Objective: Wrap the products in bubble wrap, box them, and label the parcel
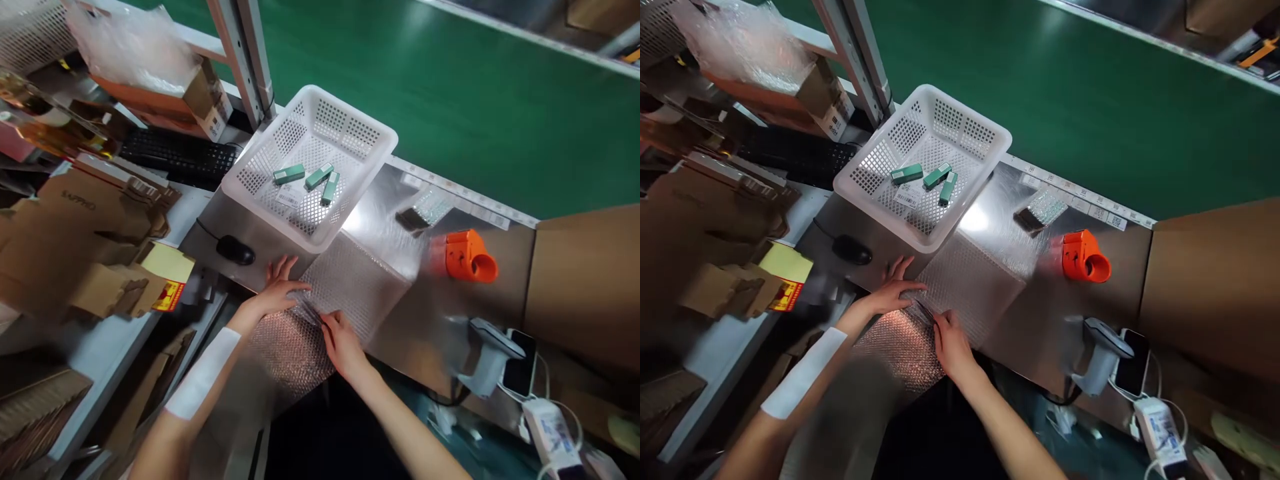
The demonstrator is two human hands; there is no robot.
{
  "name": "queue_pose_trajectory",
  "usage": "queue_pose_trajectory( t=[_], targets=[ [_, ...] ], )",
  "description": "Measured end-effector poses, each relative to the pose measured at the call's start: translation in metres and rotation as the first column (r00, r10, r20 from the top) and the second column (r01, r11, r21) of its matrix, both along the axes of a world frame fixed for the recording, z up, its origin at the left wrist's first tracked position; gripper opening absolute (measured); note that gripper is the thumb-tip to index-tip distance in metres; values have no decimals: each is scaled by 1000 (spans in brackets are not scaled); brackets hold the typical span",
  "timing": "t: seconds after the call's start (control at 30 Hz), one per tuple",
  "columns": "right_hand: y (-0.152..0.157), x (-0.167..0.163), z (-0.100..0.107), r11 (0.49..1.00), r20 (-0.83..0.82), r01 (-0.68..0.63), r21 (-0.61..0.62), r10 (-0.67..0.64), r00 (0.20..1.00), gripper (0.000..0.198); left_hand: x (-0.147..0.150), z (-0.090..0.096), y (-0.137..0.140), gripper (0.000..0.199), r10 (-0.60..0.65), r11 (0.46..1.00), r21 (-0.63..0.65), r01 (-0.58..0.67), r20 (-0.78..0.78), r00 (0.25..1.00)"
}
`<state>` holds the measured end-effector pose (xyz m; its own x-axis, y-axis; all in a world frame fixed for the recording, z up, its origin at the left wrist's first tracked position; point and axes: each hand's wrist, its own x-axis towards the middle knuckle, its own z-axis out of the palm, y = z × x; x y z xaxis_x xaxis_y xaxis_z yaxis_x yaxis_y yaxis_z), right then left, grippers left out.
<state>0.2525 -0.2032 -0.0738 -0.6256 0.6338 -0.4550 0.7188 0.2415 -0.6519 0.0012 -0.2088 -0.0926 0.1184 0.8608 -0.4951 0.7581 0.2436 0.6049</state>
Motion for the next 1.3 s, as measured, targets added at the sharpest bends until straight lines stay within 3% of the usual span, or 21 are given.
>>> queue_pose_trajectory(
  t=[0.13,0.27,0.37,0.57,0.67,0.8,0.9,1.0,1.07,1.17,1.23,1.3],
  targets=[
    [6,-22,6,969,332,-244,44,216,918,39,0,-1,0,56,1,1000,-4,-1,2,1000],
    [9,-39,1,910,399,-413,32,368,840,56,-1,-4,1,55,9,1000,7,-9,-20,1000],
    [9,-44,-6,900,423,-436,28,384,821,66,-2,-6,1,56,-1,1000,-7,0,-27,1000],
    [0,-29,-13,908,433,-417,44,359,827,66,-3,-3,0,55,-8,1000,-23,8,-27,1000],
    [-13,11,-18,918,450,-393,62,326,832,69,-4,1,1,53,-5,999,-37,5,-17,1000],
    [-43,110,-21,912,484,-378,159,262,835,73,-5,7,3,49,-13,994,-105,13,3,1000],
    [-64,186,-8,903,464,-340,262,190,865,67,-3,10,4,51,-6,994,-109,4,-13,1000],
    [-72,223,8,887,349,-289,360,159,923,58,0,10,1,53,13,997,-71,-15,-32,999],
    [-67,215,11,867,246,-264,423,170,954,55,3,9,-3,53,34,998,-43,-37,-56,998],
    [-46,166,-1,836,147,-224,501,173,974,59,11,7,-15,53,105,994,5,-106,-107,989],
    [-28,127,-17,825,135,-201,528,152,979,56,20,4,-26,58,219,975,62,-212,-156,963],
    [-13,96,-34,837,165,-185,515,115,980,45,33,1,-40,64,400,915,147,-375,-227,888]
  ],
)
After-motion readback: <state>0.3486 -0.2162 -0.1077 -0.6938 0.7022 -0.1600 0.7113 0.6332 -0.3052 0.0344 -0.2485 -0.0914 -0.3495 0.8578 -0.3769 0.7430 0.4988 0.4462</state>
